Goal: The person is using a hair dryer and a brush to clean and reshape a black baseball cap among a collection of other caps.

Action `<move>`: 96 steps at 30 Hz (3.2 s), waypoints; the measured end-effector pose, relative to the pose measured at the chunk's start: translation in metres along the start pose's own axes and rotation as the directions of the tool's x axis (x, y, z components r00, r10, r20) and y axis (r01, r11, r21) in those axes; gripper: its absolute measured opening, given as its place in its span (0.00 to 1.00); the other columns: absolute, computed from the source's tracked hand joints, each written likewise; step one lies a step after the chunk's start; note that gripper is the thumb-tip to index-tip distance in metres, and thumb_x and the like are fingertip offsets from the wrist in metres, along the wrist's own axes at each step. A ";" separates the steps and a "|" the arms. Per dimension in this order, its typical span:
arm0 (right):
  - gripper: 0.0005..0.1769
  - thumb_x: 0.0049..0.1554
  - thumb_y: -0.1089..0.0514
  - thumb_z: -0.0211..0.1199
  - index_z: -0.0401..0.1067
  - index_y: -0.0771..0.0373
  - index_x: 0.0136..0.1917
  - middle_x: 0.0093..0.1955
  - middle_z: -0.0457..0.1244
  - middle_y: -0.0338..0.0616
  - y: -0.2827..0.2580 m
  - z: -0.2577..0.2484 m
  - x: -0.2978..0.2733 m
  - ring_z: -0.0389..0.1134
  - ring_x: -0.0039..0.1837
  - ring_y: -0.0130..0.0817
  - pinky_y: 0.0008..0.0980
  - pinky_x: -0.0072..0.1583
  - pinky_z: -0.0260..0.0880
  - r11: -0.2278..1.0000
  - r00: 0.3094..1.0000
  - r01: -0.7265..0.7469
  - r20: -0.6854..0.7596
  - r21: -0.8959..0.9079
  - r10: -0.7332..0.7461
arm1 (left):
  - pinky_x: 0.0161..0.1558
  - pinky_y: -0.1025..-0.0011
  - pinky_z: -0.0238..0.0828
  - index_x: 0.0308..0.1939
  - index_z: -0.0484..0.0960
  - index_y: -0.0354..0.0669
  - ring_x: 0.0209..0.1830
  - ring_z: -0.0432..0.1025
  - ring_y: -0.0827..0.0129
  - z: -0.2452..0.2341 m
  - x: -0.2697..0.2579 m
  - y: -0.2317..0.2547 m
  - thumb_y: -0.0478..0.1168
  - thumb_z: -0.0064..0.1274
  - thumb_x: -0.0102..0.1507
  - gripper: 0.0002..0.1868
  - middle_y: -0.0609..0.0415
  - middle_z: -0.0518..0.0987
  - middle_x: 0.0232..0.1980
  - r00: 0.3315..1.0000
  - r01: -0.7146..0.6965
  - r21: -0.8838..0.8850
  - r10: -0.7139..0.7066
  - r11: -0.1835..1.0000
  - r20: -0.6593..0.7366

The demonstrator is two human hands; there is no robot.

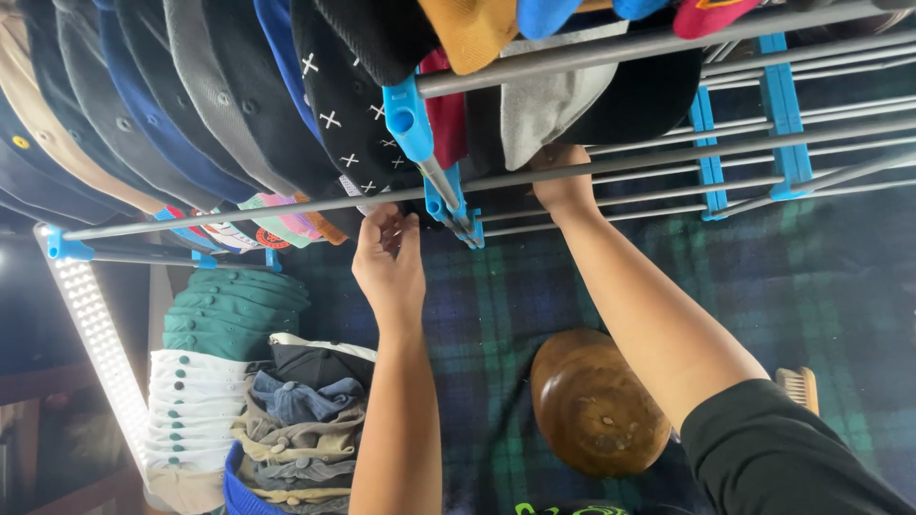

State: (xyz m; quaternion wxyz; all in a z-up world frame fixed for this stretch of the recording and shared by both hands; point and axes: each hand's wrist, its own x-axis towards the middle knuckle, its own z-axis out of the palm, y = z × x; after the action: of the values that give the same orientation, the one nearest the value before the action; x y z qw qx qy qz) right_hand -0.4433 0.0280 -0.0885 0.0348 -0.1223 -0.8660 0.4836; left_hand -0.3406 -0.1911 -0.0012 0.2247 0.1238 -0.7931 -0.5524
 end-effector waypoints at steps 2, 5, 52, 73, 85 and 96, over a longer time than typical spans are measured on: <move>0.24 0.67 0.49 0.52 0.75 0.70 0.41 0.33 0.68 0.54 -0.009 -0.004 -0.001 0.73 0.33 0.38 0.27 0.32 0.75 0.995 0.999 -0.053 0.008 0.087 0.052 | 0.44 0.64 0.81 0.48 0.81 0.37 0.43 0.82 0.57 0.001 0.005 0.000 0.31 0.61 0.63 0.10 0.43 0.83 0.41 1.000 -0.020 -0.008 0.020 1.000 -0.005; 0.23 0.64 0.53 0.49 0.77 0.74 0.42 0.35 0.67 0.61 -0.026 -0.009 -0.012 0.72 0.44 0.62 0.49 0.39 0.72 0.982 0.998 0.014 0.061 -0.186 -0.003 | 0.39 0.69 0.82 0.46 0.82 0.37 0.40 0.82 0.62 0.001 0.007 -0.001 0.28 0.60 0.63 0.08 0.44 0.83 0.38 0.999 -0.026 -0.032 0.025 0.999 -0.041; 0.21 0.64 0.62 0.51 0.66 0.65 0.70 0.55 0.68 0.52 0.227 -0.345 -0.365 0.71 0.50 0.38 0.33 0.53 0.76 0.487 0.614 -0.387 -0.175 0.783 0.770 | 0.44 0.75 0.79 0.43 0.86 0.49 0.40 0.82 0.73 0.073 -0.333 0.092 0.41 0.54 0.65 0.07 0.60 0.88 0.42 0.325 0.019 -0.090 0.079 0.996 0.942; 0.36 0.59 0.51 0.67 0.58 0.56 0.77 0.56 0.61 0.37 0.481 -0.488 -0.293 0.60 0.44 0.25 0.32 0.52 0.74 0.158 0.293 -0.200 -0.095 0.967 0.951 | 0.50 0.73 0.82 0.49 0.86 0.49 0.48 0.84 0.68 0.226 -0.473 0.158 0.45 0.50 0.65 0.13 0.57 0.89 0.47 0.187 0.024 0.278 -0.277 0.960 0.942; 0.11 0.67 0.51 0.55 0.65 0.50 0.62 0.63 0.67 0.37 0.525 -0.507 -0.327 0.69 0.64 0.37 0.44 0.67 0.66 0.279 0.643 -0.150 -0.121 0.949 0.756 | 0.53 0.71 0.82 0.51 0.85 0.51 0.51 0.83 0.68 0.212 -0.467 0.160 0.47 0.50 0.65 0.15 0.57 0.88 0.50 0.246 0.020 0.375 -0.368 0.927 0.897; 0.15 0.64 0.57 0.57 0.66 0.54 0.65 0.53 0.67 0.40 0.382 -0.451 -0.371 0.70 0.51 0.38 0.47 0.51 0.71 0.149 0.876 -0.045 -0.033 0.988 0.481 | 0.55 0.73 0.74 0.54 0.82 0.47 0.52 0.80 0.71 0.167 -0.425 0.144 0.49 0.46 0.67 0.18 0.57 0.84 0.54 0.289 0.366 0.188 -0.303 0.912 0.908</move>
State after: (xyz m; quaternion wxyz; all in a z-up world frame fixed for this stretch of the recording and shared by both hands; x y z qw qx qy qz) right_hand 0.0640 0.5029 -0.1512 0.1667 -0.3069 -0.3074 0.8851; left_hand -0.0463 0.1862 -0.0085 -0.3745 -0.0504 -0.7205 -0.5814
